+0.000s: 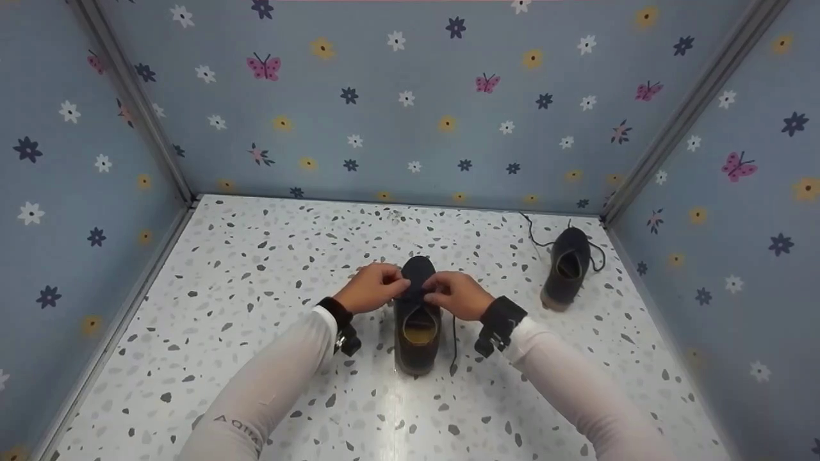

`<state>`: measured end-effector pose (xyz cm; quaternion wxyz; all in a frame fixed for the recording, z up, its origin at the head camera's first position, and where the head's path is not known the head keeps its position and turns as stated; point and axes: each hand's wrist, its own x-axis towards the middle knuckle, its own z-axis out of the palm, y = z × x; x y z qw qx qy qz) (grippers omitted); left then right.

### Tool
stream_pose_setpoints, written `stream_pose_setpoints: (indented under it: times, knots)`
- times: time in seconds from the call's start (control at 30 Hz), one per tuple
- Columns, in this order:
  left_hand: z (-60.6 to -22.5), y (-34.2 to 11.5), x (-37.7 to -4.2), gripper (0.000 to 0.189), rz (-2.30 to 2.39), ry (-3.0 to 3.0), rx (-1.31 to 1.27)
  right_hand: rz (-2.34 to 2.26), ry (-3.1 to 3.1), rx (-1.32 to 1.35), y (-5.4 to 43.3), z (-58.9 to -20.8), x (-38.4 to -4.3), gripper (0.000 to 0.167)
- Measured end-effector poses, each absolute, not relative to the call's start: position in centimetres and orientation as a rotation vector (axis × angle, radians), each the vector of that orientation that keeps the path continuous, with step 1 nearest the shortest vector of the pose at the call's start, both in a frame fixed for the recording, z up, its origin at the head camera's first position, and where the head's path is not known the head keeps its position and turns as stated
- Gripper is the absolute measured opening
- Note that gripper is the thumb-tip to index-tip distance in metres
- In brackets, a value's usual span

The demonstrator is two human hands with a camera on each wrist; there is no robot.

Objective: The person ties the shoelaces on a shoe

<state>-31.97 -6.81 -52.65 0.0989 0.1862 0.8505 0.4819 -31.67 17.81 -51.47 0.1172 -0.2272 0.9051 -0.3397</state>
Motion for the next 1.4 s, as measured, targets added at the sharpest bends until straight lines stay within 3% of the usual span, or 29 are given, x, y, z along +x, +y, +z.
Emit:
stream_pose_setpoints:
  times: [0.43,1.1,1.4]
  knots:
    - [-51.8,-7.0,-31.1,0.022,1.399,2.518,0.636,-0.918,2.727,-0.703,17.1,-51.7,-32.4,0.009]
    - [-52.4,-5.7,-28.3,0.016,1.18,2.565,0.964,-0.654,2.991,-0.809,16.5,-52.6,-31.5,0.017]
    - [-52.5,-5.6,-28.2,0.016,1.186,2.544,0.925,-0.802,2.814,-0.863,17.6,-52.0,-32.0,0.009]
